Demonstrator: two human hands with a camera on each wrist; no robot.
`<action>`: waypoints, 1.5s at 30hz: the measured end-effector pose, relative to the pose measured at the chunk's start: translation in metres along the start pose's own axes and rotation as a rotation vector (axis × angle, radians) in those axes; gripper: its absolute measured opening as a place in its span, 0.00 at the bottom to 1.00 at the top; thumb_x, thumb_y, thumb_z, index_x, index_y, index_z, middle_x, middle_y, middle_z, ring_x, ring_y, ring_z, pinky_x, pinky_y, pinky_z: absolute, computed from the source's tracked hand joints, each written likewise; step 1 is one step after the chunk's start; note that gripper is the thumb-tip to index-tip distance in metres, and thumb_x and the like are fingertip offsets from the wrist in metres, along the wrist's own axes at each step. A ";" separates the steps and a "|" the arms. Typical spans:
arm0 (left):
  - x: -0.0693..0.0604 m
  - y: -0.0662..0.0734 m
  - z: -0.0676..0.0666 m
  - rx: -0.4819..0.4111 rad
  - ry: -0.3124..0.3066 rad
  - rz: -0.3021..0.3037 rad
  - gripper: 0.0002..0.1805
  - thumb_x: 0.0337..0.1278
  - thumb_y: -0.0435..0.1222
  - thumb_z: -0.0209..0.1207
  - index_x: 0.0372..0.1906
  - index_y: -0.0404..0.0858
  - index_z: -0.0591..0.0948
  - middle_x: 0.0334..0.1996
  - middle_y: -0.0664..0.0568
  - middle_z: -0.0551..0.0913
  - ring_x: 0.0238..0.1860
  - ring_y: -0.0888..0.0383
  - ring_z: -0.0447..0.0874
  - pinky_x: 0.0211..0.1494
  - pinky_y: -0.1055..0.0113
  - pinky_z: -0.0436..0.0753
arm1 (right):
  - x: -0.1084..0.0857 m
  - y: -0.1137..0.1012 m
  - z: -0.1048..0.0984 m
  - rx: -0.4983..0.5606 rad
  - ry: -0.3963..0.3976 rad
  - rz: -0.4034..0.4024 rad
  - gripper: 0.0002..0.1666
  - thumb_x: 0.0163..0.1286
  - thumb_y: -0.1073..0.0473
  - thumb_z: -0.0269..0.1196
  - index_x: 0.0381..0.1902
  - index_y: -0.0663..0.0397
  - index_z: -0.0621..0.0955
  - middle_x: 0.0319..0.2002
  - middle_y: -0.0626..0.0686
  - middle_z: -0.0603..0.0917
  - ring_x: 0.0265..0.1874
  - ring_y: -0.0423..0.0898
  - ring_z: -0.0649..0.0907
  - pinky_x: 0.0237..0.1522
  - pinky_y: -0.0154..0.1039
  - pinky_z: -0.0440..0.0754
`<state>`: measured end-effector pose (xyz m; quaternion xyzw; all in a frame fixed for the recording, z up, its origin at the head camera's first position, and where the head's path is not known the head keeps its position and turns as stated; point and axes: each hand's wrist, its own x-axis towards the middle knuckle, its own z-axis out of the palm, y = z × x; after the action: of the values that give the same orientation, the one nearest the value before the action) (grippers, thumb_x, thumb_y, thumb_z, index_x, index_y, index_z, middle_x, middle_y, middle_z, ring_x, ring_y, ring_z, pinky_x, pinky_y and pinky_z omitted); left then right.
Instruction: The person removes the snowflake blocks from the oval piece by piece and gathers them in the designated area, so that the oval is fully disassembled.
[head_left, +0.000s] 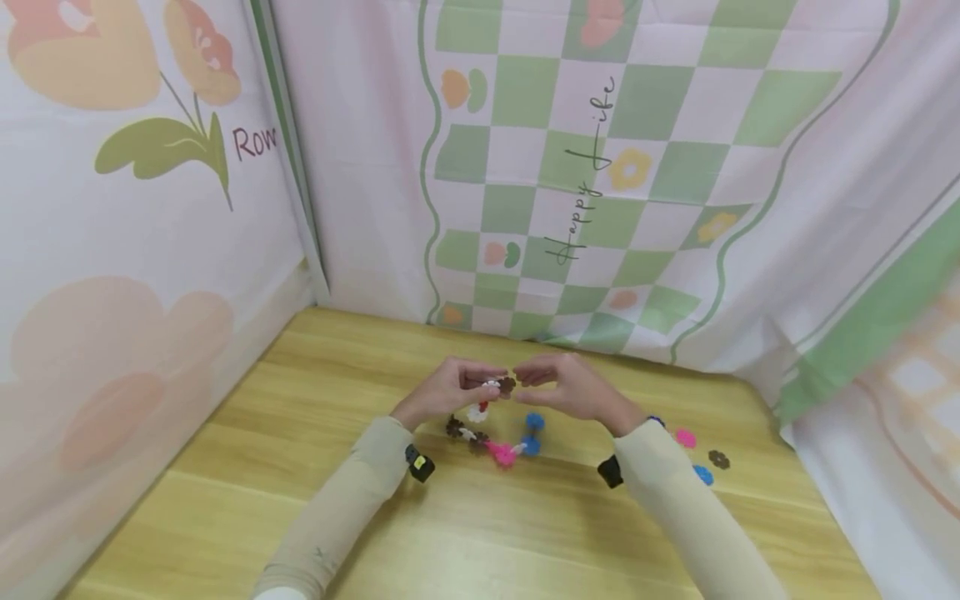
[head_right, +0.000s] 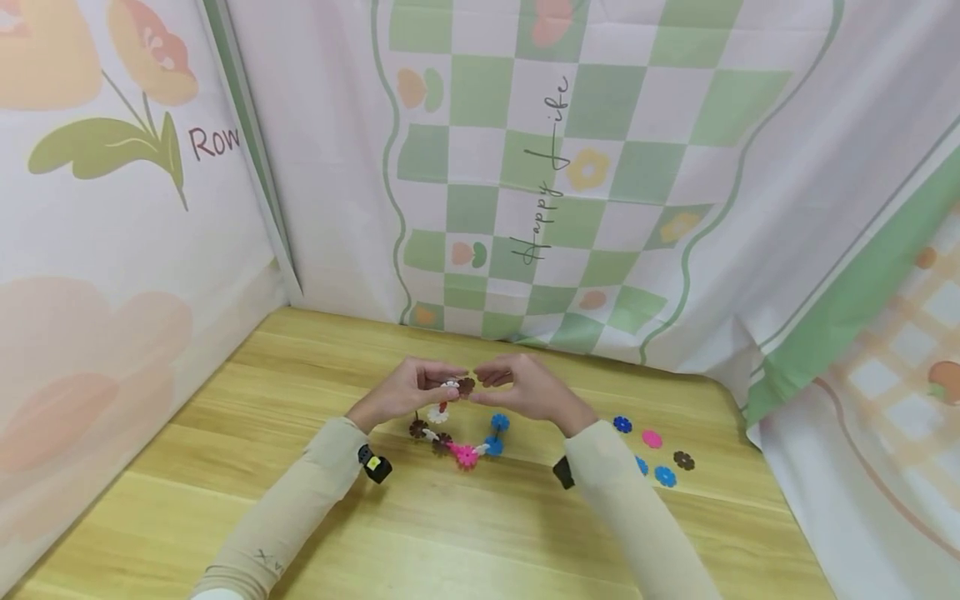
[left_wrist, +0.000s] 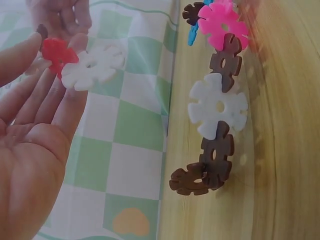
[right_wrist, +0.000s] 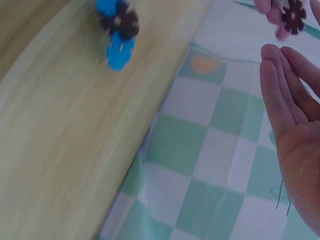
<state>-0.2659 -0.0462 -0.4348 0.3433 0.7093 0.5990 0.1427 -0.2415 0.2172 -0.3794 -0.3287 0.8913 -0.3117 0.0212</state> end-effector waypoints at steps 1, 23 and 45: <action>0.000 0.000 0.000 0.012 -0.003 -0.008 0.26 0.76 0.34 0.62 0.74 0.35 0.75 0.59 0.37 0.88 0.59 0.32 0.87 0.60 0.58 0.89 | 0.002 -0.001 0.002 0.006 0.004 -0.018 0.28 0.72 0.48 0.72 0.61 0.60 0.85 0.54 0.56 0.91 0.50 0.49 0.91 0.58 0.50 0.89; -0.003 0.002 0.004 -0.052 0.063 0.020 0.18 0.69 0.31 0.67 0.60 0.31 0.83 0.51 0.39 0.91 0.48 0.58 0.92 0.57 0.62 0.90 | 0.003 -0.005 0.005 0.034 0.083 -0.030 0.18 0.72 0.51 0.73 0.54 0.54 0.89 0.44 0.50 0.93 0.41 0.41 0.90 0.51 0.39 0.90; 0.000 0.003 0.006 -0.004 0.055 0.040 0.10 0.70 0.34 0.67 0.49 0.32 0.88 0.44 0.42 0.93 0.42 0.59 0.92 0.58 0.56 0.90 | 0.002 -0.003 -0.005 0.168 -0.071 0.023 0.15 0.74 0.53 0.70 0.52 0.54 0.89 0.48 0.54 0.93 0.44 0.45 0.92 0.48 0.36 0.90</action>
<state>-0.2611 -0.0414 -0.4340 0.3406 0.7048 0.6122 0.1119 -0.2425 0.2171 -0.3731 -0.3264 0.8645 -0.3731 0.0837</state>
